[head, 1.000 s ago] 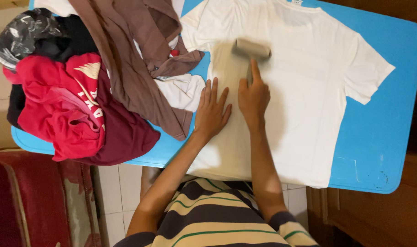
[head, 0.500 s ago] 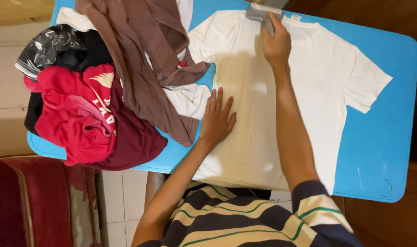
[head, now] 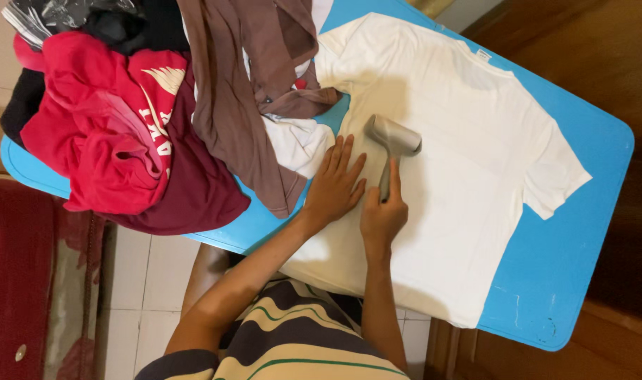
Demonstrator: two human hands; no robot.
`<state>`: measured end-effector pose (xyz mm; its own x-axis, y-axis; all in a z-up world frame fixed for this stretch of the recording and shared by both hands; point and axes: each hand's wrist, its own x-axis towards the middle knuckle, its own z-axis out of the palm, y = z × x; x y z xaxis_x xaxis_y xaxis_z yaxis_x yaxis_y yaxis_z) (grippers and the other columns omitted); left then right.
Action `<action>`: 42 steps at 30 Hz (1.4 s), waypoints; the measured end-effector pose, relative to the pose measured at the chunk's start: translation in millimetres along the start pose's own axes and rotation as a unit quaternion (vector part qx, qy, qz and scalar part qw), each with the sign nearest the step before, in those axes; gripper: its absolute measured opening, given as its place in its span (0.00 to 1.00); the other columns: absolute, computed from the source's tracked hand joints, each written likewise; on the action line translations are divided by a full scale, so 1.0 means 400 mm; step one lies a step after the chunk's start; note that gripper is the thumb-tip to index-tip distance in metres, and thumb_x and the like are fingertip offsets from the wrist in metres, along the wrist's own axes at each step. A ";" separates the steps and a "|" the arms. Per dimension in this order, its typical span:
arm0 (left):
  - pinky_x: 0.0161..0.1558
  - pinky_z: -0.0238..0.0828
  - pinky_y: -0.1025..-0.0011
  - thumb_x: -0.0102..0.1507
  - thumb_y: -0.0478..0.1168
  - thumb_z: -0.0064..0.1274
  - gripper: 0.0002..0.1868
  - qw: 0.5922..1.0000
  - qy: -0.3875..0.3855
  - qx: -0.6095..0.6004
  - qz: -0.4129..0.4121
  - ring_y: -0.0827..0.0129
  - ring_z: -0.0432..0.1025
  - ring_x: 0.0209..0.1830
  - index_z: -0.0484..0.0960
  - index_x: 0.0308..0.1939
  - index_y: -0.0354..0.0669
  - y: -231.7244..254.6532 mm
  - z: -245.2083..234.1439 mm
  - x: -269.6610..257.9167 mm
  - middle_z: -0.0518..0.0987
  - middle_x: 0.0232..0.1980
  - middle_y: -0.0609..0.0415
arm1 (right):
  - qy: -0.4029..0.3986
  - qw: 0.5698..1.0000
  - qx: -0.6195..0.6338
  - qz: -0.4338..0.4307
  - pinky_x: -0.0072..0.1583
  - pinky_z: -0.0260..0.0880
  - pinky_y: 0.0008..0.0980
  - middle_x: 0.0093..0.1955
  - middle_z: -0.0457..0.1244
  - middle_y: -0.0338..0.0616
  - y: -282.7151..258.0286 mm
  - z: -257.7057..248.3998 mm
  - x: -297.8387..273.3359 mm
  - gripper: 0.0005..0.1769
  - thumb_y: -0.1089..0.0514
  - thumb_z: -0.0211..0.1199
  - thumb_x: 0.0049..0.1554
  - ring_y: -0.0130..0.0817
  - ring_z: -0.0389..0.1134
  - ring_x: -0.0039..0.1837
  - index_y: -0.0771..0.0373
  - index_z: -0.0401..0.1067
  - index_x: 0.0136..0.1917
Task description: The person uses a lint roller to remove lint from a white t-shirt laid flat on a blue table. They roll the device repeatedly over the shirt's surface, holding the fabric in place with their other hand.
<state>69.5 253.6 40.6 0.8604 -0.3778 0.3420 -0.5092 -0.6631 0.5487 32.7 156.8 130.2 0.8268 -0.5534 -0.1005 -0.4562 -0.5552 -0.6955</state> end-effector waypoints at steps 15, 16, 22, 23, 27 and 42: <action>0.77 0.47 0.50 0.68 0.49 0.46 0.28 0.999 -0.020 0.041 0.002 0.38 0.48 0.81 0.73 0.69 0.37 -0.002 0.021 -0.006 0.53 0.80 0.28 | -0.050 0.996 0.005 -0.080 0.66 0.69 0.40 0.62 0.71 0.53 -0.012 0.026 0.658 0.30 0.56 0.54 0.56 0.49 0.73 0.60 0.55 0.68 0.72; 0.77 0.47 0.49 0.68 0.48 0.47 0.28 0.999 -0.019 0.035 0.004 0.37 0.48 0.81 0.73 0.69 0.36 0.001 0.019 -0.013 0.53 0.80 0.28 | -0.011 0.985 -0.001 -0.172 0.67 0.68 0.41 0.66 0.68 0.56 0.006 0.019 0.630 0.30 0.59 0.56 0.57 0.52 0.71 0.64 0.57 0.69 0.73; 0.75 0.49 0.45 0.63 0.42 0.52 0.24 1.000 0.024 -0.010 0.004 0.37 0.54 0.76 0.77 0.63 0.37 0.018 -0.009 0.001 0.61 0.75 0.31 | 0.021 0.979 0.042 -0.197 0.56 0.72 0.39 0.71 0.65 0.51 0.083 -0.028 0.228 0.34 0.65 0.57 0.57 0.46 0.75 0.55 0.53 0.64 0.76; 0.76 0.50 0.45 0.64 0.40 0.52 0.23 0.999 0.034 -0.016 0.000 0.39 0.56 0.75 0.77 0.63 0.38 0.024 -0.019 -0.005 0.64 0.74 0.34 | 0.010 0.984 0.043 -0.175 0.52 0.71 0.38 0.70 0.66 0.51 0.091 -0.039 0.137 0.35 0.65 0.57 0.56 0.44 0.73 0.50 0.54 0.64 0.76; 0.72 0.54 0.44 0.63 0.40 0.54 0.20 0.999 -0.011 -0.025 -0.032 0.40 0.61 0.69 0.78 0.58 0.38 0.041 -0.099 -0.063 0.69 0.67 0.36 | -0.041 0.994 0.042 -0.096 0.37 0.66 0.34 0.56 0.70 0.52 0.098 -0.072 -0.142 0.35 0.64 0.58 0.56 0.36 0.66 0.32 0.55 0.63 0.77; 0.74 0.50 0.42 0.66 0.42 0.54 0.22 0.998 -0.036 0.047 -0.014 0.36 0.58 0.73 0.77 0.63 0.39 0.045 -0.165 -0.203 0.66 0.70 0.32 | 0.008 0.979 -0.091 -0.185 0.43 0.68 0.56 0.35 0.68 0.60 -0.018 0.091 0.231 0.33 0.53 0.60 0.57 0.59 0.69 0.38 0.53 0.65 0.76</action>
<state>-10.8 315.0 73.3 0.8756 -0.4009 0.2695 -0.4830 -0.7305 0.4827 124.3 132.4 100.0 0.9418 -0.3029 0.1460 -0.1794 -0.8199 -0.5436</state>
